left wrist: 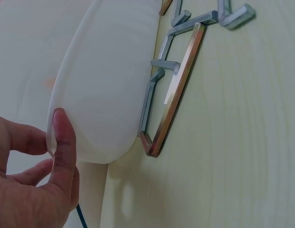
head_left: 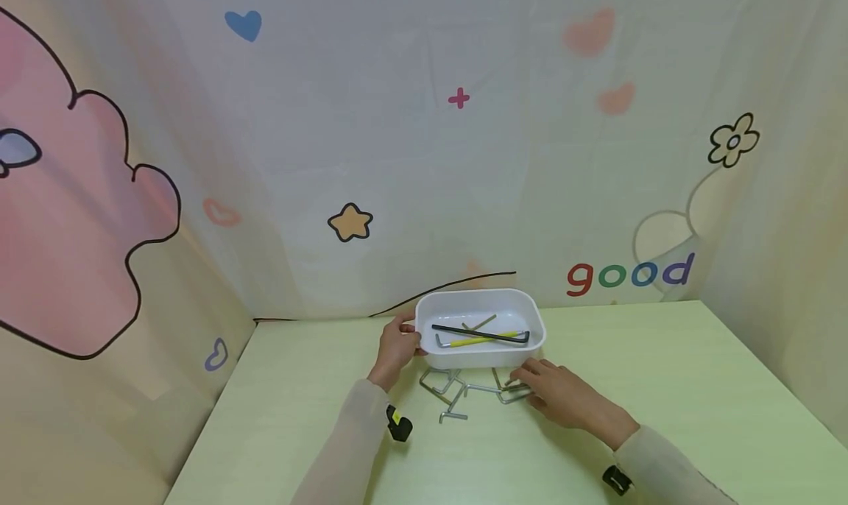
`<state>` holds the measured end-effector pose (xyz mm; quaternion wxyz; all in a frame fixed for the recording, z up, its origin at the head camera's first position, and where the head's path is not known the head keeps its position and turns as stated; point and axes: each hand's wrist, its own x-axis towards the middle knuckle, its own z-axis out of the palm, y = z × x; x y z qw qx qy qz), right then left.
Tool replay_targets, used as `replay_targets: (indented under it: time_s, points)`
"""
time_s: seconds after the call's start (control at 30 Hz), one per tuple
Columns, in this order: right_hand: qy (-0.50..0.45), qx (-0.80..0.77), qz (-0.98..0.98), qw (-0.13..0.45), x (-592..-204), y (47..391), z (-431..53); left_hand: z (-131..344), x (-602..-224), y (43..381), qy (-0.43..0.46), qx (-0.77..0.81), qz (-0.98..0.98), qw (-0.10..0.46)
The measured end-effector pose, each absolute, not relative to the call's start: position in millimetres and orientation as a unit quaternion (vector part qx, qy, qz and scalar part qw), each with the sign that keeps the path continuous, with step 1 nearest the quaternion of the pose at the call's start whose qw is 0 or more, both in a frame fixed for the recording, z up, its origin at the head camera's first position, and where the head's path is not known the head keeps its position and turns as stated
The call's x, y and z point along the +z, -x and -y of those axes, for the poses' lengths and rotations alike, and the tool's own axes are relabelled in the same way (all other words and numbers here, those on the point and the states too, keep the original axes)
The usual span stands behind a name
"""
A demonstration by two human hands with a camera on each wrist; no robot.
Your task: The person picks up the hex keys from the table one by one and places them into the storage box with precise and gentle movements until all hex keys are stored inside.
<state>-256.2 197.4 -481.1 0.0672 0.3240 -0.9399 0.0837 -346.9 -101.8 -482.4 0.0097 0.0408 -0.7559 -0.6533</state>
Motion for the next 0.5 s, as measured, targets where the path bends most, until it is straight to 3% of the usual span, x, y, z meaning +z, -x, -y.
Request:
replay_targets:
  time_s: [0.5]
  points:
    - [-0.329, 0.074, 0.939, 0.067, -489.2, 265.0, -198.2, 101.3, -483.0, 347.0, -0.041, -0.652, 0.757, 0.009]
